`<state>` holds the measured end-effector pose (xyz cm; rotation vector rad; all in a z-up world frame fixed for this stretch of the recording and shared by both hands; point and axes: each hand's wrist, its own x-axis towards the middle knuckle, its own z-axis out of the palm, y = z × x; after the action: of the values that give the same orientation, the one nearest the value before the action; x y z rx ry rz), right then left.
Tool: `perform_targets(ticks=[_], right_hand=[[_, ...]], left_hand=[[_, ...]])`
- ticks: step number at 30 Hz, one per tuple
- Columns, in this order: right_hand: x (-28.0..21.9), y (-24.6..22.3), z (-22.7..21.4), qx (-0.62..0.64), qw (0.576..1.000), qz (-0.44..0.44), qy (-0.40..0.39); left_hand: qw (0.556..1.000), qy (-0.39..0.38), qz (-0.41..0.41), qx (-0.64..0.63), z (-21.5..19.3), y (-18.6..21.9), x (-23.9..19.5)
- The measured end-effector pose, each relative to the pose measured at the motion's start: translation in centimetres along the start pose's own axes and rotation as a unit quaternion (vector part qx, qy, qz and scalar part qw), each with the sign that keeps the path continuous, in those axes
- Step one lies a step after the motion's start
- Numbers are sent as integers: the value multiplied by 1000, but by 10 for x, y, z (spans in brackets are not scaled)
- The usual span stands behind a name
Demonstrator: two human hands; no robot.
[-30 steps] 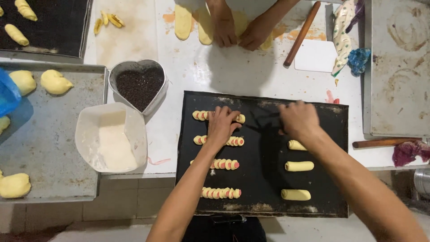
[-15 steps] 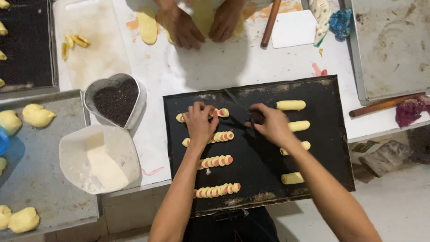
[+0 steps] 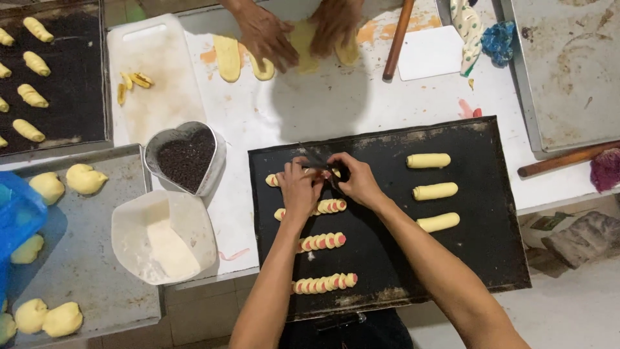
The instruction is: Using scissors to cut and shape pieces of dough into decorative patterns on a baking tray
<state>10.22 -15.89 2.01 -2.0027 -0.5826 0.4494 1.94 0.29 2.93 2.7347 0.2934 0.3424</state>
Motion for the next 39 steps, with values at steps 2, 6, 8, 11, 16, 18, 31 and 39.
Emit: perform_targets(ticks=[2,6,8,11,16,18,31,39], right_hand=[[1,5,2,-19,1000,-9,-5],[0,19,5,-54,998,-42,-2],[4,15,1,-68,997,-48,-7],[-2,13,1,-67,997,-44,-11],[-3,10,-1,-74,997,-35,-14],[-4,7,-2,-70,997,-15,-21],[-9,-28,-88,-243,968,-51,-43],[-9,-10,-88,-640,749,-155,-75]], left_hand=[[1000,8,-1,-1,-8,3,0],[999,-1,-20,35,19,-13,-7],[1000,-10,-12,24,4,-10,0],[999,-40,8,10,-6,-10,-3],[997,-72,6,26,11,-24,-4],[997,-77,-9,20,20,-28,-6],[995,54,-26,-85,0,-4,-8],[998,30,44,-30,31,-1,-12]])
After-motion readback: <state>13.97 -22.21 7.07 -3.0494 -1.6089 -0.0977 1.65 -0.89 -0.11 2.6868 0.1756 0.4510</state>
